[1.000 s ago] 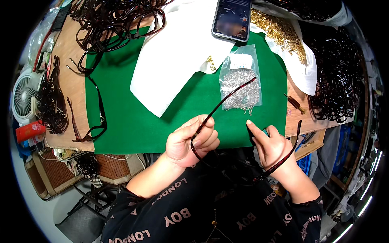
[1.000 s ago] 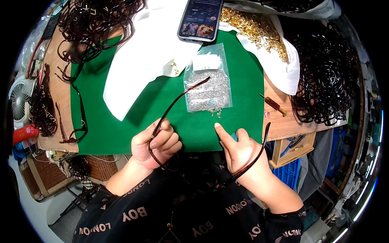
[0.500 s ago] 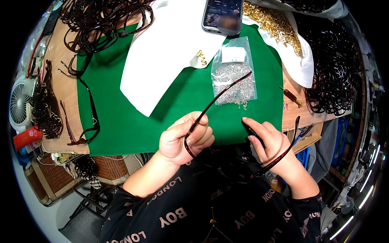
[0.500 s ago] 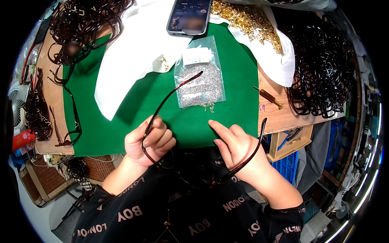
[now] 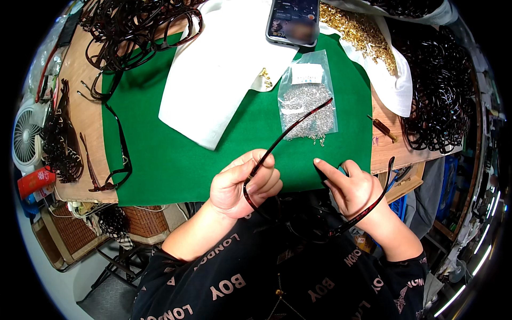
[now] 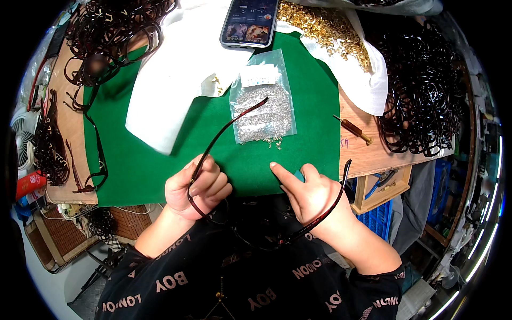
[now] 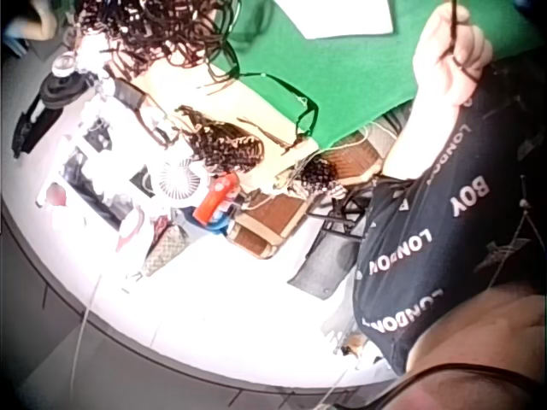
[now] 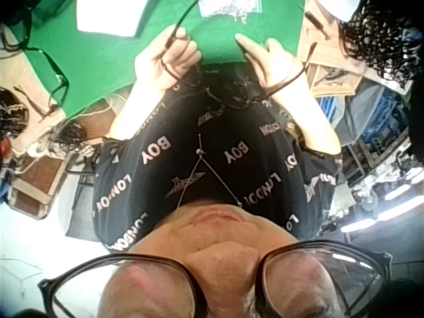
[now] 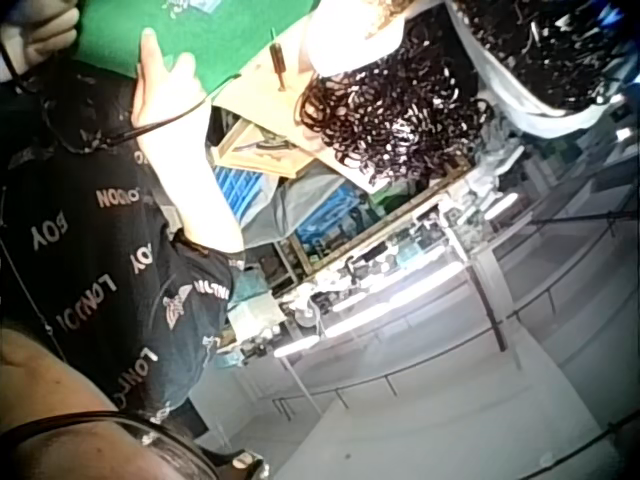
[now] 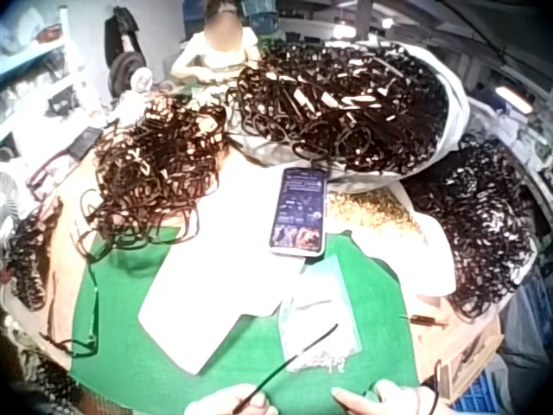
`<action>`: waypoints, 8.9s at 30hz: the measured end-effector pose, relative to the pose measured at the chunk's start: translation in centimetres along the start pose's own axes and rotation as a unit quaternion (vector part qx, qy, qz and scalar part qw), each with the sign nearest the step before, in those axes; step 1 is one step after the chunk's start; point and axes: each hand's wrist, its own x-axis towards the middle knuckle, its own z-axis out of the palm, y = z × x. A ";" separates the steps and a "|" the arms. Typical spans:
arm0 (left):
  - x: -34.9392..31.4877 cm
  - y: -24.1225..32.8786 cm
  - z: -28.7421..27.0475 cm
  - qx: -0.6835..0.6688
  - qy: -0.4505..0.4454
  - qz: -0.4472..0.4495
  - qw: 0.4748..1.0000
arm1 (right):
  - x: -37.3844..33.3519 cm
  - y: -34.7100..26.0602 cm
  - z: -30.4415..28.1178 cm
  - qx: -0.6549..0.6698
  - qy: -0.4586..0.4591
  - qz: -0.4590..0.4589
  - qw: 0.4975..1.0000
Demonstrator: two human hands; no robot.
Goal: The person repeatedly picks up pairs of eyeglasses from a pile, uses a screwdriver to tighten screws on the temples, and places the glasses back on the table. The process is repeated for multiple pairs in a continuous loop.
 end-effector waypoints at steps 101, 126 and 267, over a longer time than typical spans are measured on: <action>0.4 19.2 6.7 0.889 0.248 0.359 0.139 | 1.9 2.9 -0.9 0.308 0.028 -0.009 0.951; -14.6 14.9 7.4 0.657 0.121 0.414 0.619 | 1.7 -0.2 -0.9 0.058 -0.040 0.005 0.997; -1.2 0.0 -0.4 0.010 0.042 -0.007 0.999 | 4.8 -3.6 -0.9 0.714 -0.339 0.147 0.595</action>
